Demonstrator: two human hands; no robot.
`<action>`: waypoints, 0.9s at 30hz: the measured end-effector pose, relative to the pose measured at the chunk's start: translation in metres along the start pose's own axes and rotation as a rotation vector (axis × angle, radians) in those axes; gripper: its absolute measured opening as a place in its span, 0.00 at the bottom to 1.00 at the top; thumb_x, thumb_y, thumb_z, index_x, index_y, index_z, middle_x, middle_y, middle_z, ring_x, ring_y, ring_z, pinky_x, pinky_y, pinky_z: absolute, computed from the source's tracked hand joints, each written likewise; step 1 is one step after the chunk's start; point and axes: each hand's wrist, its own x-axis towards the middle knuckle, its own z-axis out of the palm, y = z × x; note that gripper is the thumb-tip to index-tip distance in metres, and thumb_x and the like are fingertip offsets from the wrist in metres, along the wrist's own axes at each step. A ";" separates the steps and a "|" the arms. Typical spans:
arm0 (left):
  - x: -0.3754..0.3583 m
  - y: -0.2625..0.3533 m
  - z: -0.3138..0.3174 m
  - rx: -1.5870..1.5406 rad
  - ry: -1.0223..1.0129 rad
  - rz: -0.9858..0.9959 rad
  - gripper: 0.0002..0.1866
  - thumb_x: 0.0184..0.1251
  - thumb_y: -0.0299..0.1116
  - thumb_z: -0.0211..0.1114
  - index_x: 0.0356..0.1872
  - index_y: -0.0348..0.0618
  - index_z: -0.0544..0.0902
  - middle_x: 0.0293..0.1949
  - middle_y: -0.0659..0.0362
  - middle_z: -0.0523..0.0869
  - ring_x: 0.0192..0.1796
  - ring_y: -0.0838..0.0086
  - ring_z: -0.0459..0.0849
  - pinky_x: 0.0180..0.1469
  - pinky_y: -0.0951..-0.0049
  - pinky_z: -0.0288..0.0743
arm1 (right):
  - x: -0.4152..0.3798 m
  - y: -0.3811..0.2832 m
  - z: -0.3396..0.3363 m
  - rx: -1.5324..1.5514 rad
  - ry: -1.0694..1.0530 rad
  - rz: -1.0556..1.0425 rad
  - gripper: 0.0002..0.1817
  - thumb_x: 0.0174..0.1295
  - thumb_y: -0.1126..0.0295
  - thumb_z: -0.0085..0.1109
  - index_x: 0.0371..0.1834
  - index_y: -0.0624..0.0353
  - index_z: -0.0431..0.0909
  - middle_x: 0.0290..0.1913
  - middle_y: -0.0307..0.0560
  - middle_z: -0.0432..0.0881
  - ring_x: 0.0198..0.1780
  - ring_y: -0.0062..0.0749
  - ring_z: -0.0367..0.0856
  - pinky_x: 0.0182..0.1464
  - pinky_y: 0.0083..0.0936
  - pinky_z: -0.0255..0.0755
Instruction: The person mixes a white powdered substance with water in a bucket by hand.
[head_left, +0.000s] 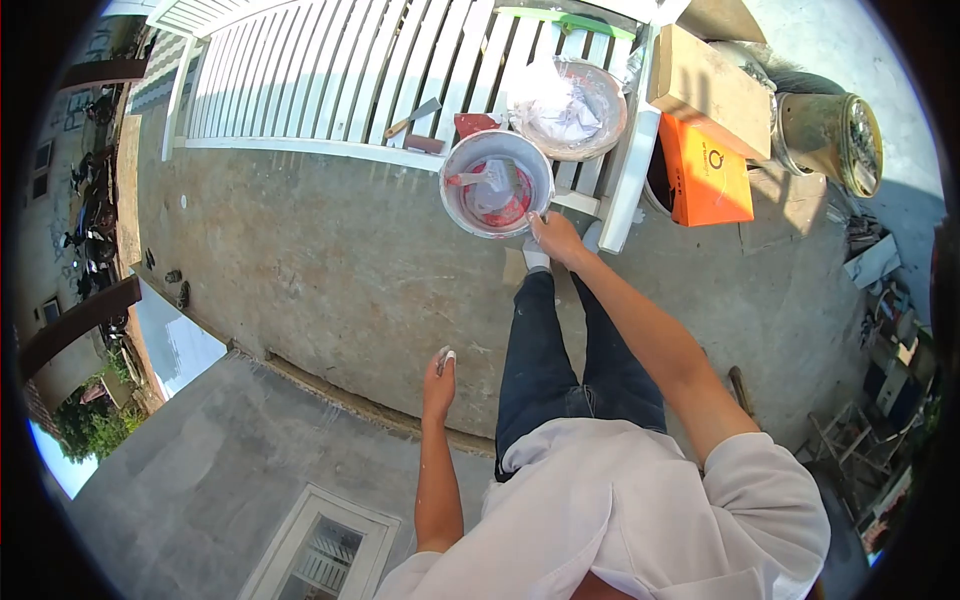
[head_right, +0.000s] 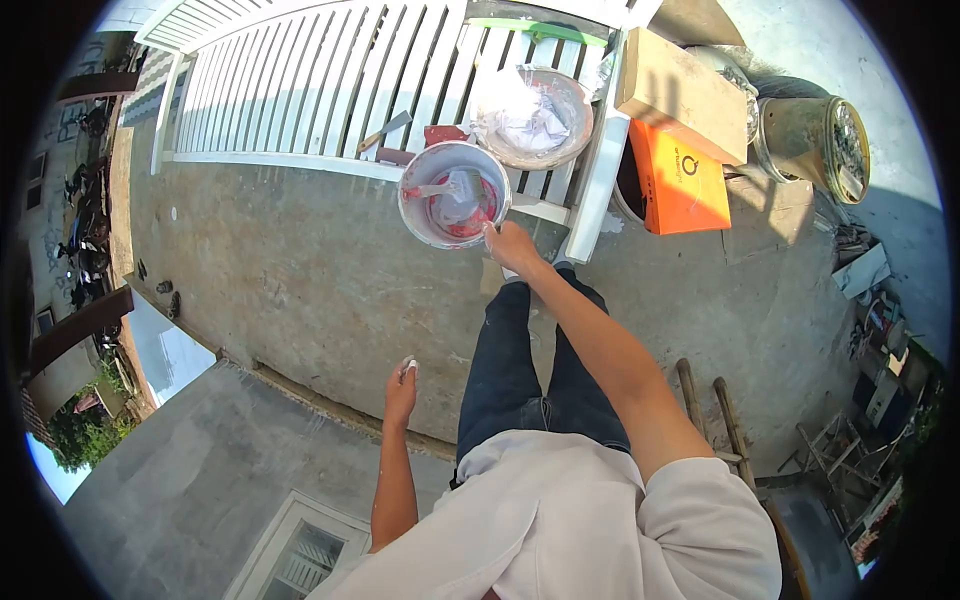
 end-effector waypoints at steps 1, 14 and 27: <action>-0.002 0.024 0.005 -0.020 -0.014 0.031 0.21 0.73 0.36 0.55 0.63 0.38 0.73 0.58 0.53 0.79 0.60 0.70 0.76 0.61 0.73 0.67 | -0.017 0.011 -0.011 -0.018 0.038 -0.022 0.31 0.67 0.48 0.45 0.34 0.73 0.78 0.35 0.70 0.82 0.42 0.60 0.82 0.47 0.47 0.71; -0.123 0.225 0.189 0.135 -0.649 0.301 0.35 0.71 0.38 0.58 0.74 0.45 0.53 0.60 0.46 0.74 0.55 0.66 0.79 0.48 0.69 0.80 | -0.293 0.122 -0.182 0.177 0.326 -0.052 0.21 0.68 0.56 0.49 0.34 0.67 0.78 0.27 0.60 0.81 0.31 0.52 0.80 0.40 0.42 0.72; -0.284 0.214 0.488 0.407 -0.949 0.341 0.26 0.70 0.29 0.52 0.69 0.44 0.60 0.53 0.49 0.78 0.47 0.64 0.85 0.47 0.66 0.84 | -0.478 0.328 -0.272 0.651 0.917 0.076 0.13 0.66 0.66 0.54 0.46 0.64 0.74 0.36 0.53 0.82 0.36 0.37 0.81 0.41 0.33 0.72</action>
